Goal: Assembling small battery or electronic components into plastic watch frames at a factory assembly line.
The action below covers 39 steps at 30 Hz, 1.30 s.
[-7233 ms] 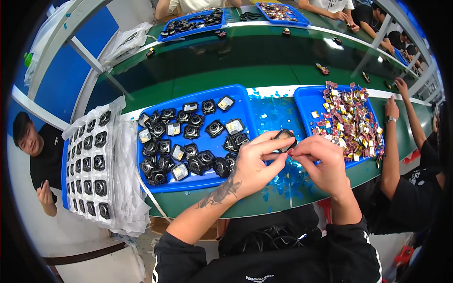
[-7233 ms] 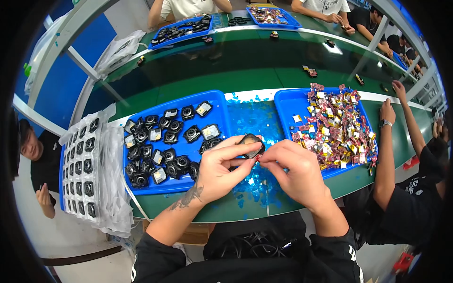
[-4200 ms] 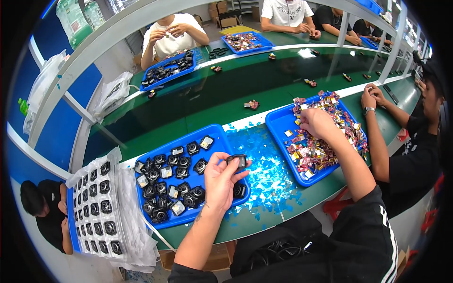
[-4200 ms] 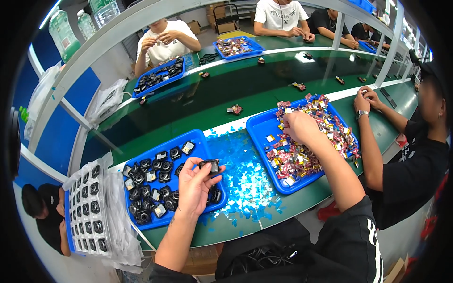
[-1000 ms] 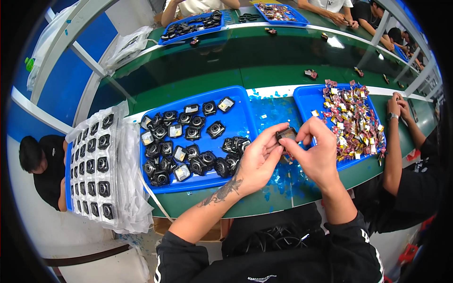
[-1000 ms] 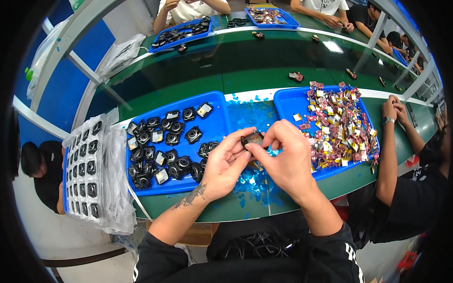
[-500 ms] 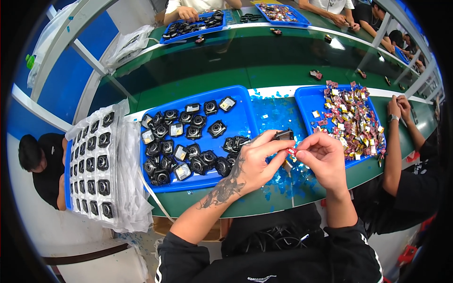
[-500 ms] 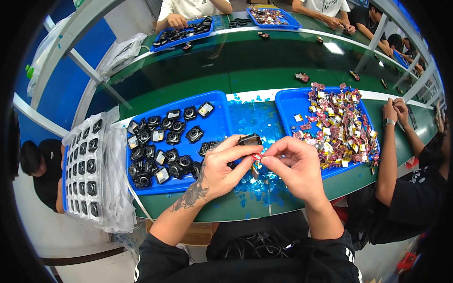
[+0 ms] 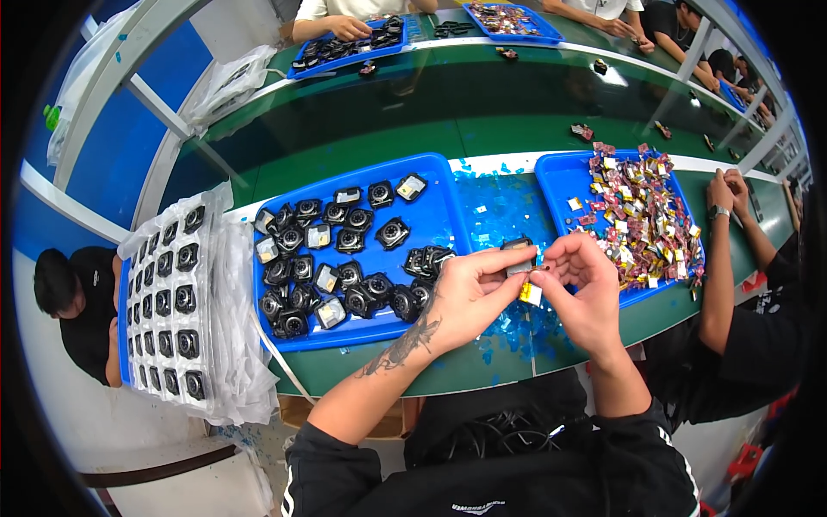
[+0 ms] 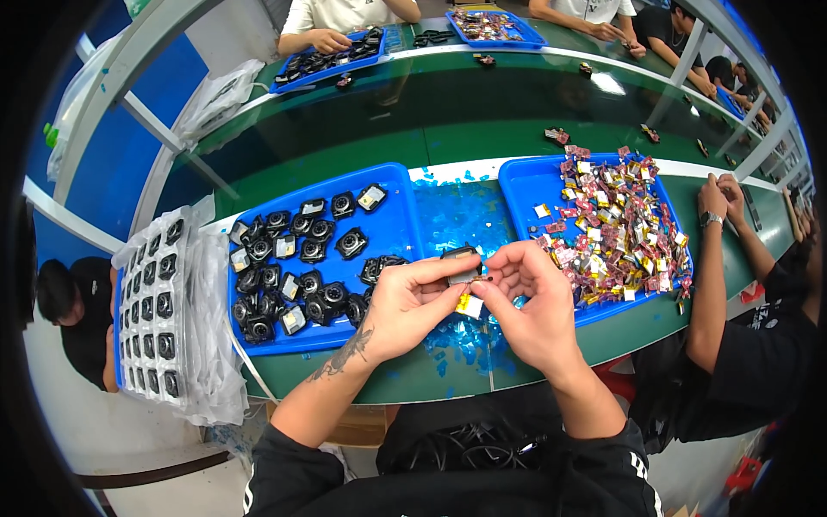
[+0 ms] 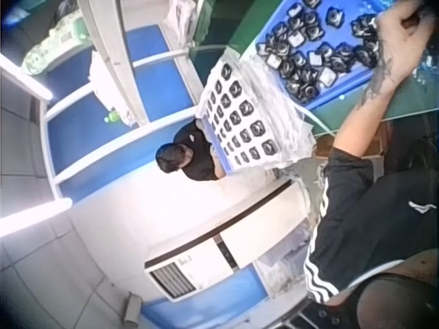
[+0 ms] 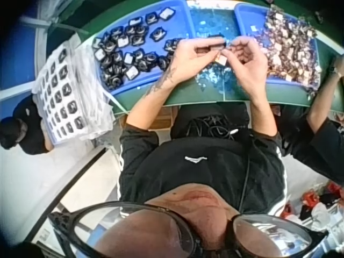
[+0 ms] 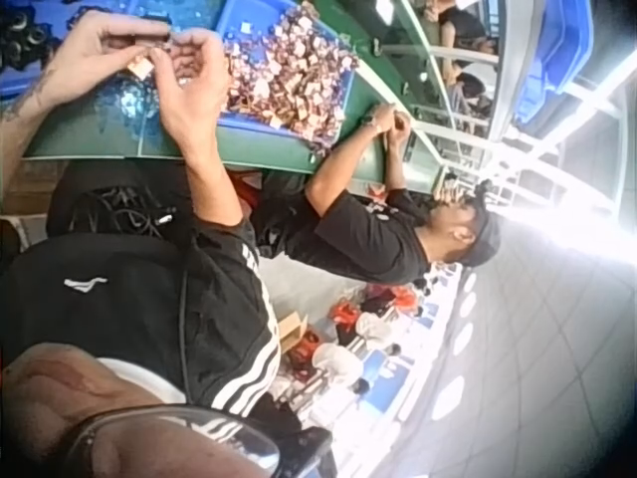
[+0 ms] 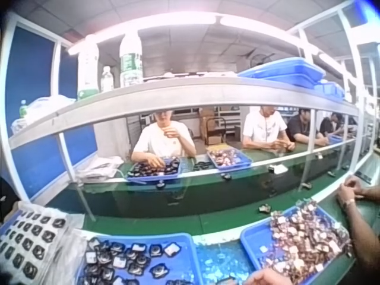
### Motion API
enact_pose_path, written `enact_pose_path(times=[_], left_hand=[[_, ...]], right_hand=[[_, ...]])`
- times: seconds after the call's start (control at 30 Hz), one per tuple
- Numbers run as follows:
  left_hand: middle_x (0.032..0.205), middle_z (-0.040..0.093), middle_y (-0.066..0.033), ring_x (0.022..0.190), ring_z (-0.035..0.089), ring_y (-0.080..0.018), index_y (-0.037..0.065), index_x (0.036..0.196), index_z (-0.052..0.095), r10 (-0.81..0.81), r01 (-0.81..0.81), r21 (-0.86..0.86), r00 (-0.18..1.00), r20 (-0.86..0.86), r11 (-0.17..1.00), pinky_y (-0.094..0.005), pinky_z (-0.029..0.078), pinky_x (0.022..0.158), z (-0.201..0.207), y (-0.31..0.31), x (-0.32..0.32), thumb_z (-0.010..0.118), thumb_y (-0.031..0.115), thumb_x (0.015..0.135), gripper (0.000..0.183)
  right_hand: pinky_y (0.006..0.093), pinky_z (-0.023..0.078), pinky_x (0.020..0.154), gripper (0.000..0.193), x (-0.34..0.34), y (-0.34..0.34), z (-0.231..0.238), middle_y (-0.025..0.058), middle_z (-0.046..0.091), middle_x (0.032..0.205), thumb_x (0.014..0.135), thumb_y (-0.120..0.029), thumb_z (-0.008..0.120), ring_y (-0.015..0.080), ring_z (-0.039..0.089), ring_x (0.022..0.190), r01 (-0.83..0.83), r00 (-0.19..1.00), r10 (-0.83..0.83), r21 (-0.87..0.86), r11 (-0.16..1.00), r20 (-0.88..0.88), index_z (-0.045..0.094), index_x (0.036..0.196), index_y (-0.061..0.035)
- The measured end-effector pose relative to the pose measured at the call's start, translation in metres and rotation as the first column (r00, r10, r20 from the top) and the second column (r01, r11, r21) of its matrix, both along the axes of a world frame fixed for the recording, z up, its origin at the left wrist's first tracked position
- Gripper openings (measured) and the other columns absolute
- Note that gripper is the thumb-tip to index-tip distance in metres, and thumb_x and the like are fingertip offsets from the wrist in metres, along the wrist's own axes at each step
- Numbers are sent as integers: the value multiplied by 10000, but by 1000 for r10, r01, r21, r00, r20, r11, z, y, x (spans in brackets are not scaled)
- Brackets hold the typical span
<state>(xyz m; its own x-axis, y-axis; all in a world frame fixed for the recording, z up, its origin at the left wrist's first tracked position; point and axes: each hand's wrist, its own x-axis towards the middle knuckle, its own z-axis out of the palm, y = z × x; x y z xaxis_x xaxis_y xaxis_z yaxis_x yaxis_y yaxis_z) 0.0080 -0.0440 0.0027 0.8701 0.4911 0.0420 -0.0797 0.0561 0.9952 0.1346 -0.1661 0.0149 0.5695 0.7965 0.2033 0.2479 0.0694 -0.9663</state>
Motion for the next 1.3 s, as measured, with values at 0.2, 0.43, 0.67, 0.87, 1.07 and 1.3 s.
enact_pose_path(times=[0.2,0.43,0.67,0.87,1.07,1.3], left_hand=[[1186,630,-128,1066,609,-153,-23,1249,603,-43,42,24,996,75,999,-256,507,924,-1,2,-2,570,-45,920,332],[1277,589,-157,1088,612,-174,-31,1313,539,-26,41,-96,988,155,995,-274,507,939,-3,-5,2,527,-80,922,394],[1227,607,-156,1049,631,-167,5,1353,477,-24,54,-232,991,131,971,-278,556,852,6,-5,1,501,-69,934,426],[1207,600,-144,1036,634,-164,27,1335,419,-6,41,-211,987,163,977,-277,575,817,5,-9,2,473,-60,949,400],[1176,595,-120,1033,629,-154,26,1312,435,-23,63,-193,979,203,979,-279,575,818,0,-3,3,458,-76,943,383],[1312,545,-172,942,664,-159,59,1418,334,190,-190,15,981,33,982,-264,559,733,3,-6,0,519,-39,925,536]], right_hand=[[158,367,550,234,1,2,0,-1,573,817,817,22,714,2,471,631,12,999,-12,15,1000,-50,516,927,-34],[164,345,542,276,-6,3,-12,2,560,801,797,5,743,5,436,605,125,986,-136,115,986,93,503,924,-46],[177,405,607,345,-5,9,-10,23,543,899,795,28,723,43,499,744,83,996,-86,68,994,38,509,1060,-24],[180,443,666,404,-1,10,-9,33,531,962,805,54,696,59,516,824,4,1000,-5,49,999,9,517,1162,-11],[198,483,751,345,-1,15,-14,27,572,953,828,48,674,62,549,867,-14,988,26,84,996,-150,531,1138,-1],[182,458,678,369,13,27,-4,5,618,873,811,67,667,41,562,761,-67,997,70,-67,995,42,553,1149,-27]])
